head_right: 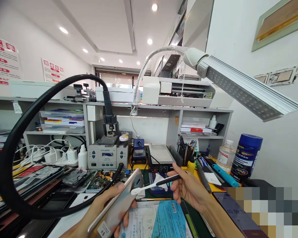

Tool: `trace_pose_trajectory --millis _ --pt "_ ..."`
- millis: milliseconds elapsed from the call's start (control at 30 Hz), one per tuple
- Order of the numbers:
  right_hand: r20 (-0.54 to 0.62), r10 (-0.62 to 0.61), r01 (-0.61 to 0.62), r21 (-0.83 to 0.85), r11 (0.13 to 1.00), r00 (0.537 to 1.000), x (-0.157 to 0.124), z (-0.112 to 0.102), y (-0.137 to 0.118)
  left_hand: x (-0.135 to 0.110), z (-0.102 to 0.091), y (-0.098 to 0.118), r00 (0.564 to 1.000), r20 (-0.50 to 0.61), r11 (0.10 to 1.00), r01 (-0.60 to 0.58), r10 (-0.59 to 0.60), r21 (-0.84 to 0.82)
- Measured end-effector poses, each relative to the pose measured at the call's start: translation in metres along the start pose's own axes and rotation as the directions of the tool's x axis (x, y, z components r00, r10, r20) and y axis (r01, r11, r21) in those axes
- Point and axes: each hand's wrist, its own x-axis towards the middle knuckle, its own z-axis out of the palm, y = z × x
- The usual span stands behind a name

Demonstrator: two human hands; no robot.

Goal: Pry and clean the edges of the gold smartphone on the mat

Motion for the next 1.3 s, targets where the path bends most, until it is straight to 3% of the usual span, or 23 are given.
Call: trace_pose_trajectory --millis 200,400,567,1133,1300 --pt "-0.094 -0.03 0.033 0.034 0.999 0.995 0.003 -0.0011 -0.0033 0.0015 -0.0007 0.0021 0.998 -0.002 0.998 0.058 -0.058 -0.011" --pt "-0.012 0.011 -0.01 0.038 0.999 1.0 -0.0009 0.0002 -0.0022 -0.0005 0.0015 0.0028 0.998 -0.008 0.998 0.058 -0.058 0.016" --pt "-0.053 -0.016 0.017 0.02 1.0 0.998 0.0004 0.0006 -0.0007 -0.0002 0.0018 0.0042 0.998 0.009 0.998 0.059 -0.059 -0.012" --pt "0.025 -0.023 0.022 0.014 1.0 0.999 0.0037 -0.0032 0.0042 0.0 0.0034 0.004 1.0 0.025 1.0 0.012 -0.012 -0.019" --pt "-0.027 -0.014 0.015 0.03 0.999 1.0 0.0011 -0.0008 0.0007 -0.0011 0.0029 0.0037 0.999 0.026 0.999 0.021 -0.02 -0.042"
